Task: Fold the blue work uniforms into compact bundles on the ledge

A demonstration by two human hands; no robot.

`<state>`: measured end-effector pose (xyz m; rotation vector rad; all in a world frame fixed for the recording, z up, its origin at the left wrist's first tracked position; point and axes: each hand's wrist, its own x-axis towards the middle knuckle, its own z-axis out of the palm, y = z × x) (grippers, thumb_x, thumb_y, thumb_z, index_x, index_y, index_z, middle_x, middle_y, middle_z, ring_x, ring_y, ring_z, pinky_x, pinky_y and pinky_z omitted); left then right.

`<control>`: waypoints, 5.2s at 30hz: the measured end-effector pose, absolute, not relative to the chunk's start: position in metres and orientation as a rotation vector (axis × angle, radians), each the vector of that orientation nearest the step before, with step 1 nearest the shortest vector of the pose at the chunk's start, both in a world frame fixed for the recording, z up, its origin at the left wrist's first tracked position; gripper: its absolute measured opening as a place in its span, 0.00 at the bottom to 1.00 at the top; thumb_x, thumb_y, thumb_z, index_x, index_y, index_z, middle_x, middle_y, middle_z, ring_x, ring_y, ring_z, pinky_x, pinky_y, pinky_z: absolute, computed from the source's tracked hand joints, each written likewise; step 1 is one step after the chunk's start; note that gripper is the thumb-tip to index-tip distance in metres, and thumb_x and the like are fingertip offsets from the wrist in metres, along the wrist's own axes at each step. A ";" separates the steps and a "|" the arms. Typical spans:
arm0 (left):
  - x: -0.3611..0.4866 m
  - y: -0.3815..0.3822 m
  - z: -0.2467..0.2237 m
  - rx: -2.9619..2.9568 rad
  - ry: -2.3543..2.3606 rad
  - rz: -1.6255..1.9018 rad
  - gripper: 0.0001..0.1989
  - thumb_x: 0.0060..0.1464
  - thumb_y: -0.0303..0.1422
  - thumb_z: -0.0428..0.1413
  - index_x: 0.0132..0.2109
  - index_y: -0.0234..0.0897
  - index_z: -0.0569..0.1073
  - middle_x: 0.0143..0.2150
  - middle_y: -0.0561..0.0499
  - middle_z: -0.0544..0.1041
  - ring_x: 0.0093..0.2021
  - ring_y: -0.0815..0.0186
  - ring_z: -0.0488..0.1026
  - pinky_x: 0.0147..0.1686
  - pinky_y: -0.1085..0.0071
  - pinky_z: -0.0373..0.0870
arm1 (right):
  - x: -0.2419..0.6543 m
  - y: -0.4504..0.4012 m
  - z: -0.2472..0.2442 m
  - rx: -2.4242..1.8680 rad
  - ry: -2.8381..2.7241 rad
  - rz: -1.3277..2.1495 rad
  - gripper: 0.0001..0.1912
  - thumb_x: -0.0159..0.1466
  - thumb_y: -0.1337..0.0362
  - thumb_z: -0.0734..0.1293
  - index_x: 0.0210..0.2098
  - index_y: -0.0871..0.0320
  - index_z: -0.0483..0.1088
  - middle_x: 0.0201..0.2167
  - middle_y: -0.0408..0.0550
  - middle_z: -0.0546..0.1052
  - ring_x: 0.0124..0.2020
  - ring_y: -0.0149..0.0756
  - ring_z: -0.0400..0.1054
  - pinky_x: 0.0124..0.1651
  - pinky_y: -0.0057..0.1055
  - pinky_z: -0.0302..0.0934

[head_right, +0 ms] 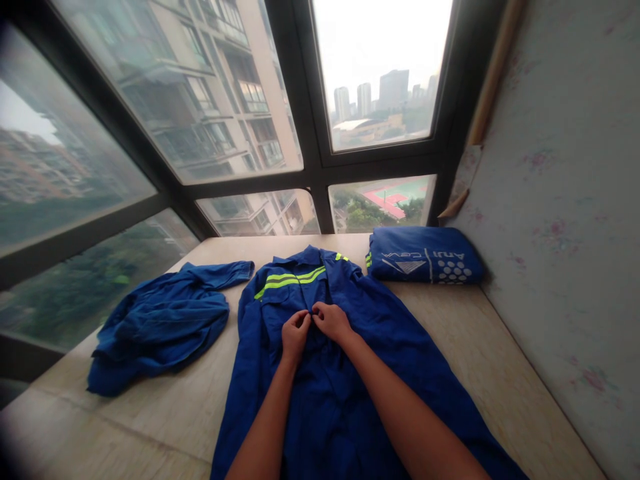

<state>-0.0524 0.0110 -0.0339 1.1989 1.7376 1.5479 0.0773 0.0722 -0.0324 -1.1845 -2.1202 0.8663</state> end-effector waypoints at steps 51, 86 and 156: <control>-0.056 0.013 -0.040 1.035 1.732 1.603 0.13 0.42 0.41 0.64 0.30 0.36 0.75 0.25 0.52 0.78 0.27 0.66 0.74 0.30 0.72 0.69 | 0.066 0.056 -0.025 -1.178 -2.172 0.579 0.12 0.66 0.67 0.63 0.44 0.49 0.76 0.40 0.46 0.78 0.44 0.36 0.71 0.43 0.27 0.63; -0.055 0.013 -0.040 1.076 1.739 1.602 0.07 0.44 0.32 0.61 0.33 0.36 0.74 0.29 0.51 0.79 0.31 0.65 0.77 0.35 0.71 0.73 | 0.069 0.069 -0.005 -1.255 -2.403 0.628 0.11 0.69 0.63 0.60 0.42 0.57 0.74 0.44 0.53 0.78 0.44 0.41 0.74 0.45 0.32 0.64; -0.099 0.111 -0.042 1.249 2.015 1.292 0.03 0.53 0.28 0.57 0.35 0.37 0.76 0.30 0.49 0.81 0.30 0.64 0.78 0.34 0.70 0.74 | 0.015 0.142 -0.051 -1.275 -1.823 0.846 0.17 0.61 0.67 0.61 0.45 0.58 0.78 0.37 0.49 0.80 0.35 0.35 0.72 0.43 0.30 0.67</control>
